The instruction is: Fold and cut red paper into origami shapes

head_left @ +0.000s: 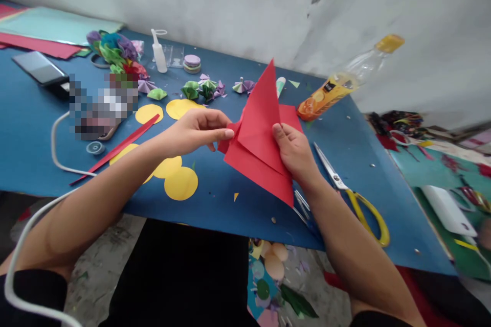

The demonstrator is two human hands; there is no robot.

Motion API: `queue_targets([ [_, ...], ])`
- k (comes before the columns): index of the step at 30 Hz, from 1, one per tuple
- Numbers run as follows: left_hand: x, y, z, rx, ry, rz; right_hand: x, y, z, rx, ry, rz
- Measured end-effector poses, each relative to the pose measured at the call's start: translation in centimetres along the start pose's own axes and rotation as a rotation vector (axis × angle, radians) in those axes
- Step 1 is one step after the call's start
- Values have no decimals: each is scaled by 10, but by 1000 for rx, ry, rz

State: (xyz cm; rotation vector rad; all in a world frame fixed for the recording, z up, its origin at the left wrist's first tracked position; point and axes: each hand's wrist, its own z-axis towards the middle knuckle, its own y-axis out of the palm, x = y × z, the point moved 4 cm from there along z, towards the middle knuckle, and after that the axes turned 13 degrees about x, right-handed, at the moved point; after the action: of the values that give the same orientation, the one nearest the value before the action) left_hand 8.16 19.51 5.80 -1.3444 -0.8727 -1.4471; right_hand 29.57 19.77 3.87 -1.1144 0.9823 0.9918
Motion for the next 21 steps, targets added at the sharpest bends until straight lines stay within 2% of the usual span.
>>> queue_targets([
  [3,-2,3,-2,-101,-98,-35,4,0,5,-117,60,-38],
  [6,-6,6,-4,-182,-182,-20,8,1,12,-170,59,-190],
  [9,-12,12,-6,-245,-230,24,-4,-3,17,-110,-114,-457],
  [11,-15,14,-6,-240,-239,23,-17,-15,14,-53,-238,-677],
  [13,-17,15,-5,-208,-242,6,-25,-39,1,-35,-272,-884],
  [15,-17,15,-5,-173,-256,-10,-21,-74,-19,-28,-233,-1032],
  [18,-16,16,-5,-129,-305,-46,6,-128,-59,-15,-81,-1161],
  [21,-18,19,-7,-45,-376,-130,34,-159,-95,22,-55,-1153],
])
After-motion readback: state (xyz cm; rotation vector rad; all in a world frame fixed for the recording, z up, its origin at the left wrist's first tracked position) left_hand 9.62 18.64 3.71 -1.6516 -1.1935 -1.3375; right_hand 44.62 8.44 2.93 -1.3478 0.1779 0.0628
